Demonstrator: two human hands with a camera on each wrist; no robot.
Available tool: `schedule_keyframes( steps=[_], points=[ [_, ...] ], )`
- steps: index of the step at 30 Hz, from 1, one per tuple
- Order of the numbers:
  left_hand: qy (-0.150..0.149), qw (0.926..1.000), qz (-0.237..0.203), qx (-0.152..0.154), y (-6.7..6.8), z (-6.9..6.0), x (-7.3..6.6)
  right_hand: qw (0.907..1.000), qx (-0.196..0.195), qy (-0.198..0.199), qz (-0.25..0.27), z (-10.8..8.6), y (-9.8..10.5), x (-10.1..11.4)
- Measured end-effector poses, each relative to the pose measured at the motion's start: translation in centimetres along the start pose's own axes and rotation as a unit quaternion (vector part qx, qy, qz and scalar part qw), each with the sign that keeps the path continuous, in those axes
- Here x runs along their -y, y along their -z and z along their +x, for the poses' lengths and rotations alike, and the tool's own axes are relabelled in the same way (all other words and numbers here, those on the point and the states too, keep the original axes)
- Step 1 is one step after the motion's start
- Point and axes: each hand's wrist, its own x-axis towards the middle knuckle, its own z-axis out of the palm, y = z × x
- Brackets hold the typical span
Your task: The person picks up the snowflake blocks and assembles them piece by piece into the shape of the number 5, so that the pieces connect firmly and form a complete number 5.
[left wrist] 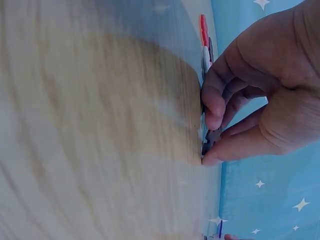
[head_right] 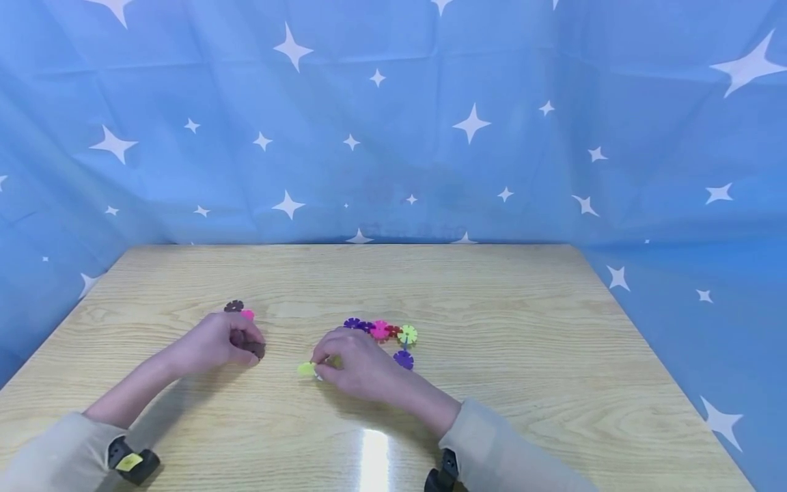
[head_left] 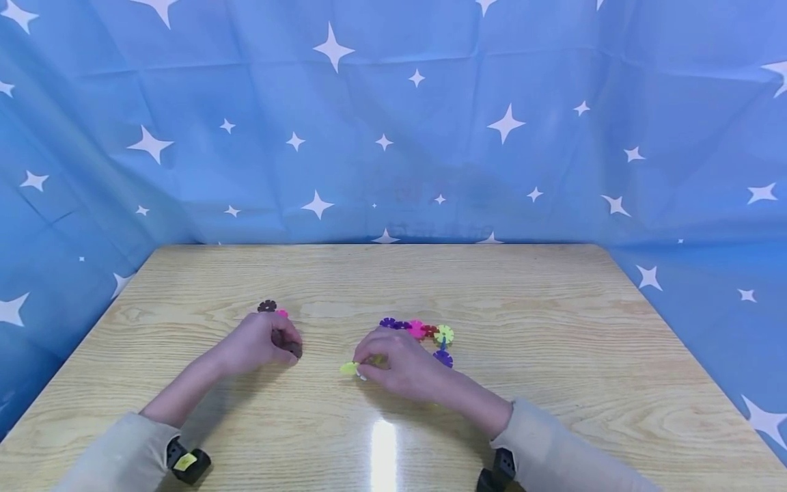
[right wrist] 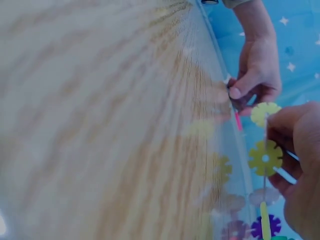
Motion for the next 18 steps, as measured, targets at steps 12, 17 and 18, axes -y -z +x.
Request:
schedule_keyframes(
  steps=[12,17,18],
  points=[
    [0.011,0.9900,-0.137,0.032,-0.6,0.2,0.1,0.9999,-0.015,0.007,-0.005,0.0,-0.2,0.0],
    [0.008,0.9836,-0.171,0.056,-1.4,0.3,-0.3,0.9998,-0.014,0.012,-0.009,0.1,-0.2,-0.1],
    [0.008,0.9830,-0.173,0.061,-1.6,0.3,-0.4,0.9997,-0.015,0.014,-0.010,0.1,-0.2,-0.1]
  ],
)
